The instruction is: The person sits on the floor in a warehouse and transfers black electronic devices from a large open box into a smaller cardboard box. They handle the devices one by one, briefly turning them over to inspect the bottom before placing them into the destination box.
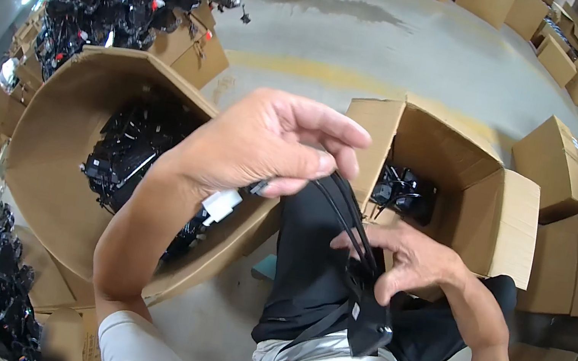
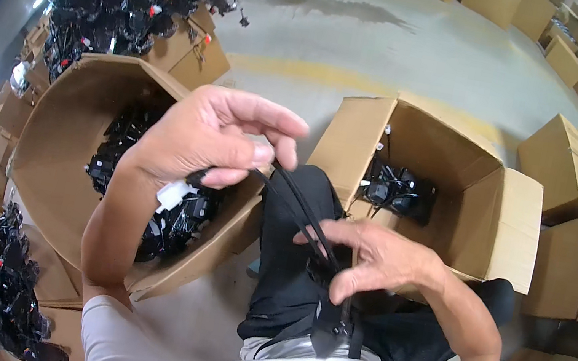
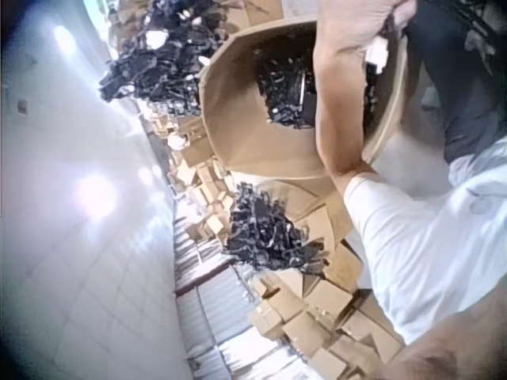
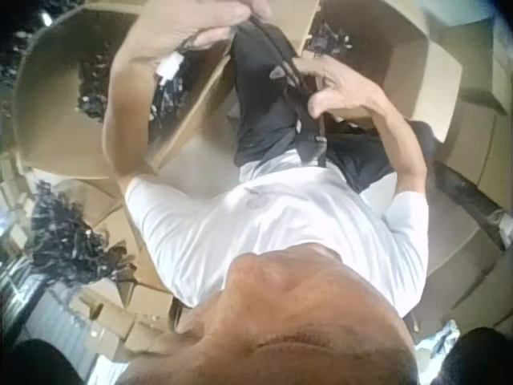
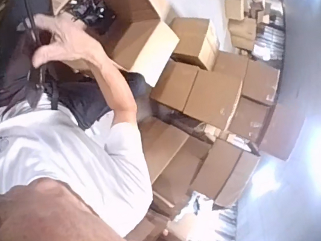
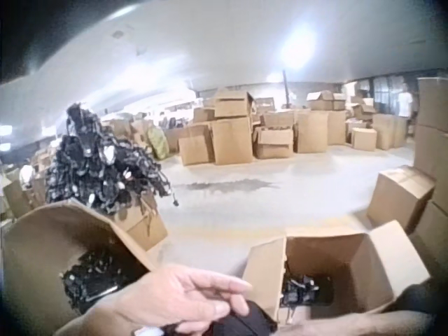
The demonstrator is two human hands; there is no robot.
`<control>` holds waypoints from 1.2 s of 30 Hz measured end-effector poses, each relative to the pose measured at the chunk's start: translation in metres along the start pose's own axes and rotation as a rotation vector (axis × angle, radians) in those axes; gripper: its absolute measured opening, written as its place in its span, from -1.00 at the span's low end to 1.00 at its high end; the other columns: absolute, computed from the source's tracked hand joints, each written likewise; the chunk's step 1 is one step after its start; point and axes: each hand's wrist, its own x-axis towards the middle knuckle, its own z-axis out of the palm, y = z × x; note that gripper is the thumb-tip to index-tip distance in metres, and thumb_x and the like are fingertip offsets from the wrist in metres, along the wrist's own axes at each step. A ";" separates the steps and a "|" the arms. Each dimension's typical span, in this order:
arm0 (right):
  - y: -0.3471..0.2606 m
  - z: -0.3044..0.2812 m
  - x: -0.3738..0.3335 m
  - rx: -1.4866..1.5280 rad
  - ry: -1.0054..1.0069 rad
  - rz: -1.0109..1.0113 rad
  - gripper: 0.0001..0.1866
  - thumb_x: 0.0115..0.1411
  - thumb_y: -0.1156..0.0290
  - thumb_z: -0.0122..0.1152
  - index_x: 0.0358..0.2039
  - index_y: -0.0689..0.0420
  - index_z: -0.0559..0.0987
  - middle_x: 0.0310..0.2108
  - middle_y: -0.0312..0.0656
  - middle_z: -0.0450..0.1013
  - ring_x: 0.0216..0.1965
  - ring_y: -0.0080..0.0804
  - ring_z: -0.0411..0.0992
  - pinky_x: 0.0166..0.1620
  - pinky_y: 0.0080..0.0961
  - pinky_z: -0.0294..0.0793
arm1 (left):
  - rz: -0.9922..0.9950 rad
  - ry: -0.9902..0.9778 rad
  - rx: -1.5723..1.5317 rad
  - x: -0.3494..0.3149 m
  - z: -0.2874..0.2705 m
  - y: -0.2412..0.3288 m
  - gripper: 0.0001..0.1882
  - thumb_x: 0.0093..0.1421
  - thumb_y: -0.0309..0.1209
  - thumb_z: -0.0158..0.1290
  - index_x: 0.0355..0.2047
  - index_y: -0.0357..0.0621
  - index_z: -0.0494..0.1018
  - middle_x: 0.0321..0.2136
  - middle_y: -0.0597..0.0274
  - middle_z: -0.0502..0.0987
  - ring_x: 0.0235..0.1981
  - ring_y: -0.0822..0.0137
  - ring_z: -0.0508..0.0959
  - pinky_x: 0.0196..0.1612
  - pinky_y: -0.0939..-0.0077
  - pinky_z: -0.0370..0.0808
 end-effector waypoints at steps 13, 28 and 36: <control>0.059 -0.002 0.016 0.125 0.315 0.265 0.06 -0.33 0.01 0.79 0.16 0.27 0.49 -0.04 -0.18 0.52 0.00 -0.44 0.48 0.05 -0.46 0.48 | -0.287 0.505 0.634 -0.071 -0.232 -0.099 -0.79 0.27 -0.42 0.11 -0.24 -0.32 0.64 -0.39 0.21 0.68 -0.47 0.50 0.57 -0.36 0.55 0.52; 0.065 -0.016 -0.015 0.281 0.810 0.268 -0.10 0.03 0.22 0.57 0.29 0.36 0.33 0.16 -0.06 0.43 0.17 -0.38 0.39 0.28 -0.44 0.30 | -0.772 0.893 0.638 -0.317 -0.292 -0.309 -0.53 0.12 -0.42 0.24 0.04 -0.37 0.54 -0.12 -0.04 0.65 -0.13 0.14 0.66 -0.03 0.23 0.59; 0.051 -0.016 -0.003 0.413 0.928 0.057 -0.69 0.39 0.25 0.22 -0.04 0.24 0.56 -0.19 -0.26 0.55 -0.13 -0.59 0.47 -0.02 -0.53 0.51 | 0.178 0.792 -0.203 -0.120 -0.088 -0.114 -0.45 0.22 -0.50 0.06 0.20 -0.47 0.28 0.04 -0.07 0.51 0.05 0.10 0.57 0.17 0.18 0.52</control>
